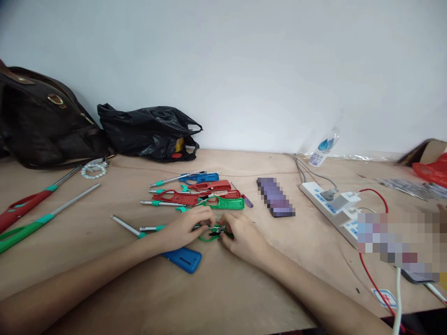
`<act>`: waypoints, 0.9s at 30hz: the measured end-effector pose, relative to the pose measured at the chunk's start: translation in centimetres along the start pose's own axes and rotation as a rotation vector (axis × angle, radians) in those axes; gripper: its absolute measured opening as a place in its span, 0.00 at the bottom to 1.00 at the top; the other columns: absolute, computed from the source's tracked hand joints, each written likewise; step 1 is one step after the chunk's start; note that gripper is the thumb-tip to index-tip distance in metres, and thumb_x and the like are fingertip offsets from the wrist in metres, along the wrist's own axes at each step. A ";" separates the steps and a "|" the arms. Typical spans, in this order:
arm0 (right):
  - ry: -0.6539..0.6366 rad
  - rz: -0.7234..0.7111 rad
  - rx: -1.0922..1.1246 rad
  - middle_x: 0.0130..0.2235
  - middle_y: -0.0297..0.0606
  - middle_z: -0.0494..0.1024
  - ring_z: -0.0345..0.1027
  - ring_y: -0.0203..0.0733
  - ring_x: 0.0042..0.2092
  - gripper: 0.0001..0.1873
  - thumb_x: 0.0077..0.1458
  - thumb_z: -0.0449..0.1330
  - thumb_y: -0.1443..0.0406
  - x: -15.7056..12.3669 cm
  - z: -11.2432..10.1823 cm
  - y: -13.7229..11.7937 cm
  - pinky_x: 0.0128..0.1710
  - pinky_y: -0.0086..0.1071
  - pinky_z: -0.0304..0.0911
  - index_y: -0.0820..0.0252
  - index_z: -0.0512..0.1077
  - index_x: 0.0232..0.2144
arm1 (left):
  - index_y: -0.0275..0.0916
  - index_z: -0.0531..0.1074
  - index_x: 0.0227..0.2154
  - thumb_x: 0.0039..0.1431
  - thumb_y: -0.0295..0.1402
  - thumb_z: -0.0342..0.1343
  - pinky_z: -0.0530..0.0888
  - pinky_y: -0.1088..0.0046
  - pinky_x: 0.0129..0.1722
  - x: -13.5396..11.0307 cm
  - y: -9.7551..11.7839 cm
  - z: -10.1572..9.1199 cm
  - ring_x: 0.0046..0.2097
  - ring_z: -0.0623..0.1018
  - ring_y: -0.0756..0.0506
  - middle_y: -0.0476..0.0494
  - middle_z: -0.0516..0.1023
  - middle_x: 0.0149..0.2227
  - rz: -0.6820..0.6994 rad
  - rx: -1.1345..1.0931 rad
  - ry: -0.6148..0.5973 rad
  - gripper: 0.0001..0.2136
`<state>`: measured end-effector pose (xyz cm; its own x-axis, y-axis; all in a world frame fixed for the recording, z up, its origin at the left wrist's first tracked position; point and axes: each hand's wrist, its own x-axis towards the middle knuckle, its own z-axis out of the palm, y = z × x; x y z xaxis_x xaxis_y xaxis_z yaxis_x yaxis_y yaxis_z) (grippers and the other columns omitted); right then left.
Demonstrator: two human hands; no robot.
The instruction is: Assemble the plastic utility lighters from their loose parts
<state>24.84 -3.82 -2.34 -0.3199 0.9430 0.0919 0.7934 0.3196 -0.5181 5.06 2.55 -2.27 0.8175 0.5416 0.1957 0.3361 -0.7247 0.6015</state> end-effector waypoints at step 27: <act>0.001 -0.015 0.012 0.30 0.34 0.69 0.60 0.38 0.31 0.09 0.51 0.57 0.73 0.1 -0.1 -0.1 0.30 0.30 0.53 0.61 0.67 0.36 | 0.41 0.74 0.37 0.50 0.14 0.47 0.68 0.67 0.50 -0.2 0.0 0.2 0.49 0.72 0.44 0.47 0.77 0.44 0.032 0.043 0.008 0.18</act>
<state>24.76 -3.80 -2.20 -0.3316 0.9381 0.1006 0.7819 0.3329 -0.5271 4.94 2.34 -2.47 0.8243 0.5213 0.2207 0.3298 -0.7592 0.5611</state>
